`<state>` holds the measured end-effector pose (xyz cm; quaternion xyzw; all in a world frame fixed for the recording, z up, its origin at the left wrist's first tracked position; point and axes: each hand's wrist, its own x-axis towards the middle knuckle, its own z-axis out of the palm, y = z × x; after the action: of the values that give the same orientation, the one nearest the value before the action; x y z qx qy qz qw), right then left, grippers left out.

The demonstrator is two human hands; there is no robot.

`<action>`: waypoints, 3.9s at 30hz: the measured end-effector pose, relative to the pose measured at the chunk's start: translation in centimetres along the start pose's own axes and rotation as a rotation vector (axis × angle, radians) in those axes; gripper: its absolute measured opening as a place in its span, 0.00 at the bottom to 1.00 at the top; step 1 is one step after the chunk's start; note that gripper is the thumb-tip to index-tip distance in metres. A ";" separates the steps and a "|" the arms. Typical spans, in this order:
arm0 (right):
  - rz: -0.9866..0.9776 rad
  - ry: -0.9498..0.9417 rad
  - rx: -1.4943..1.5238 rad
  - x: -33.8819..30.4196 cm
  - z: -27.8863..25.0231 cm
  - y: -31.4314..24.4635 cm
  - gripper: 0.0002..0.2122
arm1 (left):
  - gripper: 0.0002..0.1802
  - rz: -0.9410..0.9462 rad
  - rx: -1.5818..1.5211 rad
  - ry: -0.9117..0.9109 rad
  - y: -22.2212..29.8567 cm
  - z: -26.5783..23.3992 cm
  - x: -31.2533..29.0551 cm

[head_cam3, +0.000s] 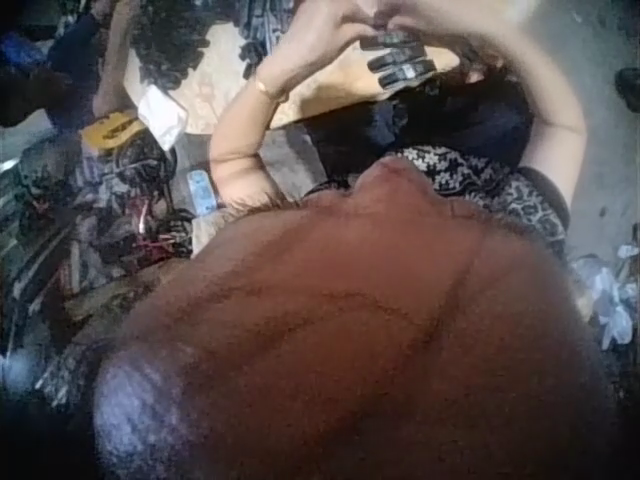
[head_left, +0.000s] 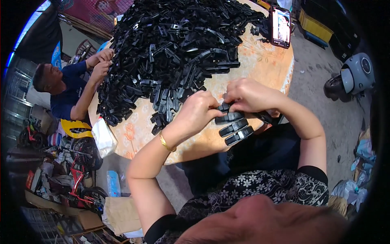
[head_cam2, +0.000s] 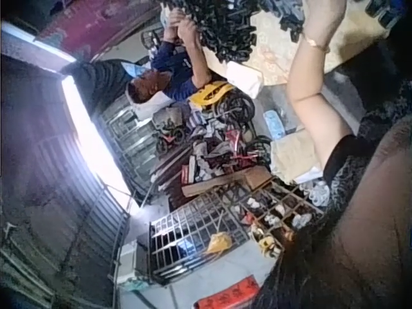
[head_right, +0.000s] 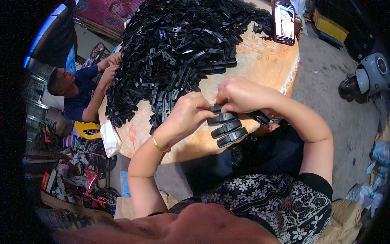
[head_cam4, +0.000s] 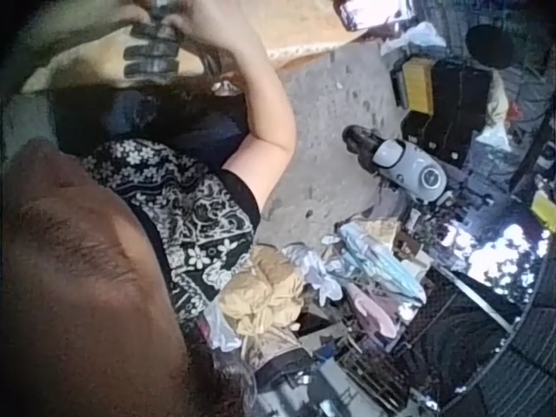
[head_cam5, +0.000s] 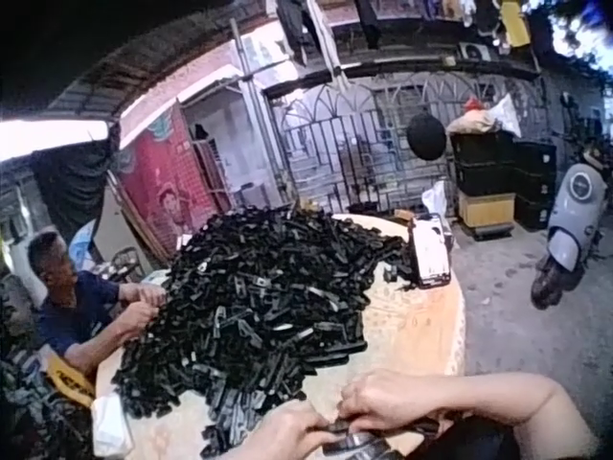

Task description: The person picks up plastic pieces from a table, snaps them together by hand to assemble parts, and stacks the assembled parts on the table.

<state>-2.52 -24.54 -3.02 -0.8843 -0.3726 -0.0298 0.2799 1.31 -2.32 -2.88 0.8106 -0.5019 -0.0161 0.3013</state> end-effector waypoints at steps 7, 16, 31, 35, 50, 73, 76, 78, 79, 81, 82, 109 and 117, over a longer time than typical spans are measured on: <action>0.047 0.364 -0.296 3.3 0.6 1.9 0.14 | 0.21 -0.112 0.453 0.435 -2.8 -2.1 1.2; 0.083 0.229 -0.548 6.8 2.4 4.1 0.04 | 0.15 -0.132 0.417 0.488 -3.5 -2.0 1.1; -0.054 0.203 -0.265 -0.2 -0.7 2.4 0.06 | 0.18 0.187 0.158 -0.038 -0.8 -0.2 0.0; 0.234 0.284 -0.057 -0.3 -0.3 3.0 0.09 | 0.18 0.165 0.051 -0.063 -0.1 -1.1 -0.4; 0.367 -0.033 -0.170 -1.2 -1.9 0.8 0.11 | 0.16 -0.155 -0.153 0.110 0.9 2.1 0.7; 0.180 0.186 -0.102 -1.3 -1.0 0.9 0.09 | 0.11 -0.162 0.147 0.126 -1.4 0.4 0.4; 0.120 0.151 -0.210 -0.9 -0.6 1.1 0.09 | 0.10 -0.126 0.107 0.150 -1.0 1.1 0.8; 0.135 0.106 -0.235 -1.0 -1.4 0.6 0.09 | 0.10 -0.136 0.093 0.164 -1.1 1.3 0.7; 0.149 0.061 -0.258 -1.0 -1.7 0.5 0.09 | 0.10 -0.137 0.094 0.164 -1.1 1.3 0.6; 0.129 0.057 -0.229 -1.1 -1.7 1.1 0.10 | 0.11 -0.170 0.101 0.167 -1.0 1.0 0.5; 0.110 0.053 -0.201 -1.1 -1.7 1.5 0.13 | 0.11 -0.169 0.101 0.167 -1.1 1.1 0.6; 0.046 0.183 -0.383 5.4 2.8 2.6 0.05 | 0.11 -0.326 0.689 0.201 -2.4 -3.1 -0.4; 0.203 0.384 0.044 2.8 1.1 3.0 0.15 | 0.08 -0.156 0.771 0.398 -2.2 -1.9 0.0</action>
<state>1.40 -23.88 -4.62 -0.8889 -0.2221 -0.1614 0.3666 3.73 -0.75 -2.42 0.8865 -0.3407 0.3062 0.0657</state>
